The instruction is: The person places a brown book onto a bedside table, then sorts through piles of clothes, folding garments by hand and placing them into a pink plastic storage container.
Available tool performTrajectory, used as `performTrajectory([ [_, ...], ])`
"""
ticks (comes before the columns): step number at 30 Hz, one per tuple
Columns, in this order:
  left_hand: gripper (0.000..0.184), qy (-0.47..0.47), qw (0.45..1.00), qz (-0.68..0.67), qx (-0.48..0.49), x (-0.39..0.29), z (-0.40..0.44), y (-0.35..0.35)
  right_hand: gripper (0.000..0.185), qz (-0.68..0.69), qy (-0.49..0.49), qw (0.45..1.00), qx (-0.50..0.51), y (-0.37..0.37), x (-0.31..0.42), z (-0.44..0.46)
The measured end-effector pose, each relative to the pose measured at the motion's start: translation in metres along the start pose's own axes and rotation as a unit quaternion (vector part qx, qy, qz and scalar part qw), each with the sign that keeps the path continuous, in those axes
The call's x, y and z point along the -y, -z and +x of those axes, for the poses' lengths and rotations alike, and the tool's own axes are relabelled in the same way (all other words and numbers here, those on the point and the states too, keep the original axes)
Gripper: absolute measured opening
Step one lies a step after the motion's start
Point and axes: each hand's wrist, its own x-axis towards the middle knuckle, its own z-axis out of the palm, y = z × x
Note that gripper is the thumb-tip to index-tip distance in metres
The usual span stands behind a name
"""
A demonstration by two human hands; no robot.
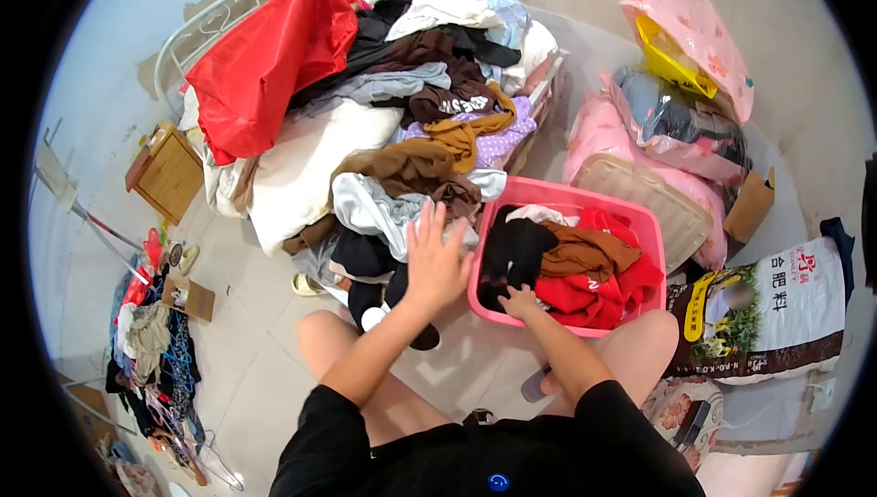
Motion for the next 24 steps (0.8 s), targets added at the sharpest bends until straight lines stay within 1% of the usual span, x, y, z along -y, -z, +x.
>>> performTrajectory([
  [1,0.062,-0.011,1.0,0.012,-0.021,0.016,0.005,0.004,0.061,0.007,-0.024,0.999,0.02,0.018,0.011,-0.014],
  [2,0.066,-0.007,0.999,0.044,-0.022,0.032,0.011,0.01,0.066,-0.017,-0.01,1.0,0.016,0.025,0.015,-0.018],
  [4,0.07,0.021,0.997,0.064,-0.031,0.068,0.012,0.006,0.07,-0.055,0.0,0.996,0.076,0.059,0.028,-0.025],
  [5,0.072,0.06,0.997,0.052,-0.014,0.085,0.009,0.002,0.062,-0.003,0.068,0.996,0.064,0.073,0.025,-0.015],
  [6,0.072,0.103,0.994,0.032,-0.004,0.1,0.005,-0.005,0.043,0.024,0.07,0.995,0.071,0.095,0.021,0.001],
  [7,0.07,0.138,0.99,0.025,-0.009,0.107,0.008,-0.01,0.028,0.002,0.152,0.985,-0.08,0.109,0.017,0.029],
  [8,0.069,0.175,0.984,0.016,-0.01,0.11,0.011,-0.016,0.023,0.095,0.1,0.967,-0.214,0.155,0.055,0.006],
  [9,0.067,0.137,0.99,0.003,-0.045,0.112,0.016,-0.015,0.021,0.089,0.097,0.952,-0.275,0.189,0.08,0.008],
  [10,0.065,0.098,0.992,-0.006,-0.082,0.116,0.025,-0.009,0.019,0.134,0.177,0.889,-0.4,0.211,0.092,0.027],
  [11,0.063,0.057,0.991,-0.01,-0.12,0.121,0.035,-0.003,0.015,0.202,0.212,0.865,-0.407,0.241,0.118,0.04],
  [12,0.06,0.032,0.987,-0.054,-0.15,0.126,0.042,-0.001,0.013,0.221,0.261,0.837,-0.428,0.265,0.136,0.065],
  [14,0.061,-0.003,0.981,-0.119,-0.151,0.137,0.053,-0.007,0.015,0.233,0.315,0.767,-0.508,0.307,0.184,0.1],
  [16,0.069,-0.003,0.981,-0.143,-0.133,0.141,0.061,-0.013,0.034,0.324,0.308,0.759,-0.474,0.336,0.22,0.141],
  [18,0.075,0.038,0.981,-0.175,-0.072,0.139,0.067,-0.011,0.067,0.336,0.265,0.765,-0.482,0.338,0.24,0.197],
  [19,0.079,0.01,0.988,-0.131,-0.077,0.139,0.068,-0.013,0.096,0.329,0.228,0.8,-0.448,0.335,0.252,0.2],
  [20,0.079,0.005,0.992,-0.115,-0.058,0.139,0.07,-0.015,0.106,0.334,0.151,0.827,-0.426,0.325,0.259,0.2],
  [22,0.077,0.016,0.997,-0.074,-0.02,0.139,0.071,-0.016,0.11,0.25,0.096,0.893,-0.362,0.322,0.263,0.195],
  [23,0.078,0.021,0.998,-0.056,-0.006,0.14,0.072,-0.017,0.091,0.206,0.079,0.911,-0.348,0.323,0.265,0.19],
  [24,0.078,0.028,0.999,-0.037,0.007,0.14,0.074,-0.019,0.082,0.187,0.096,0.918,-0.337,0.326,0.266,0.185],
])
